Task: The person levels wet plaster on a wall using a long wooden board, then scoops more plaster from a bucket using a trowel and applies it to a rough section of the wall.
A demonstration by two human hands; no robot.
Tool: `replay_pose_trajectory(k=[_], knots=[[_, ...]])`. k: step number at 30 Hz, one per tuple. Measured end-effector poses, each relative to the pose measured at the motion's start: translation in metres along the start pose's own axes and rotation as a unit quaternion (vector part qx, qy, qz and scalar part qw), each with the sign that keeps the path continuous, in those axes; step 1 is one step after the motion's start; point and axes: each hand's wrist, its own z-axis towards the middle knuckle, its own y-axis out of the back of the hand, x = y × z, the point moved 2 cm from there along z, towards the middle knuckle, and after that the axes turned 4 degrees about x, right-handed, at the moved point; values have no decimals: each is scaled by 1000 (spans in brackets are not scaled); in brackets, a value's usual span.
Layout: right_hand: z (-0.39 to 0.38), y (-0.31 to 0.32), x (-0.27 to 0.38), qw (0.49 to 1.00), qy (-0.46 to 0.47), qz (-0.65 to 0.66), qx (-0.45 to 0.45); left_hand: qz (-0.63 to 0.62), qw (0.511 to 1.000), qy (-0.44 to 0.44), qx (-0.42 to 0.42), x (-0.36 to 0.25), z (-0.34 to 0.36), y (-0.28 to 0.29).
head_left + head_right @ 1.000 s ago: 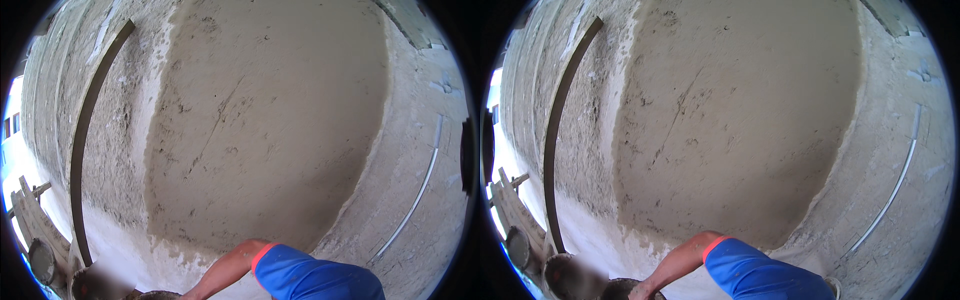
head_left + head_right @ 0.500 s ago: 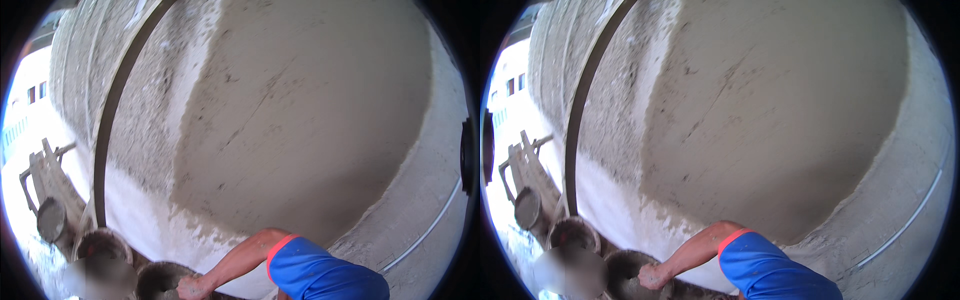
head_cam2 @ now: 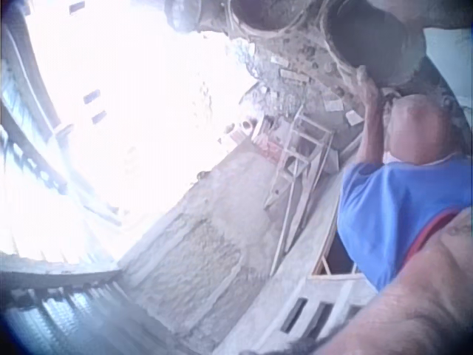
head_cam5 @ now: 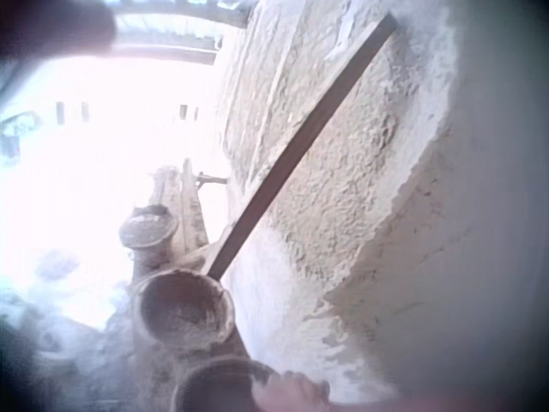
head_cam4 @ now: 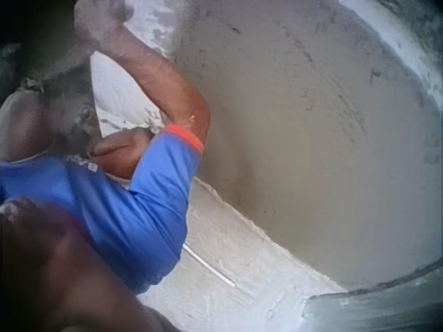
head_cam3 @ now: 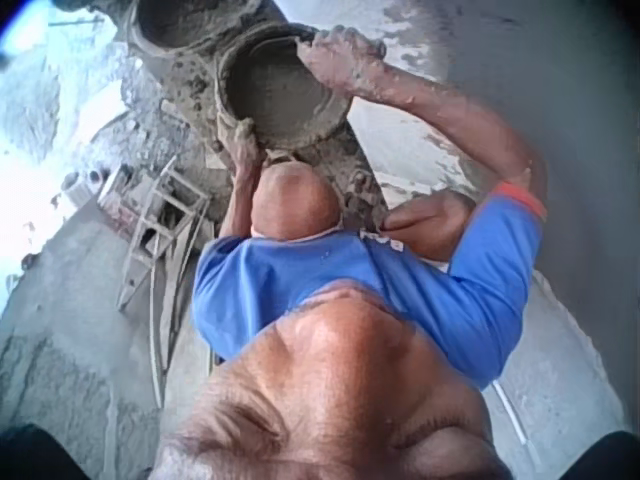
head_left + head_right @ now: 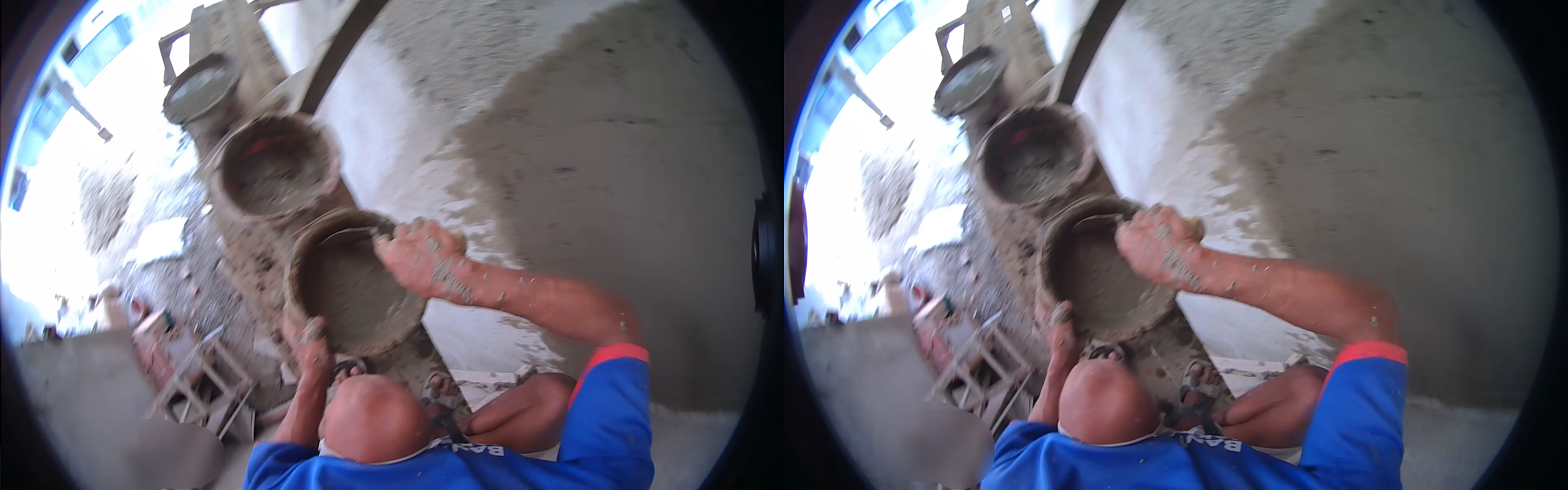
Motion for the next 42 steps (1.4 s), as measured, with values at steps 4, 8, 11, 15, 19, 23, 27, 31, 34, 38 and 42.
replay_pose_trajectory(k=[4, 8, 11, 15, 19, 23, 27, 31, 34, 38, 42], knots=[[23, -47, 34, 985, 60, -85, 137, -54, 998, 15, 8, -28, 9, -2], [20, -37, 36, 966, 119, 54, 222, -43, 999, 19, -7, -23, 7, 10], [8, -47, 34, 950, 146, 119, 247, -73, 997, 3, -3, -30, 6, -5], [-1, -30, 29, 934, 84, 249, 240, -8, 998, 56, 4, -28, 6, -1], [-14, 24, 8, 954, 47, 248, 164, 30, 999, 9, -14, -38, 7, 2], [-5, 10, 2, 987, -5, 101, 126, 94, 994, 52, -29, -22, 11, 7], [6, -52, 29, 995, -3, 6, 104, -65, 997, 2, 29, -34, 14, -4], [-16, -55, 58, 989, 83, 87, 83, -112, 993, 23, 31, -44, 7, -14], [-27, -28, 46, 971, 102, 136, 165, -107, 994, 24, 20, -35, 7, -7], [-50, 4, 23, 995, 59, 79, -1, -44, 999, 21, 20, -35, 9, -6], [-7, -18, 10, 996, 29, -68, -57, -53, 998, 29, 14, -36, 9, -8]])
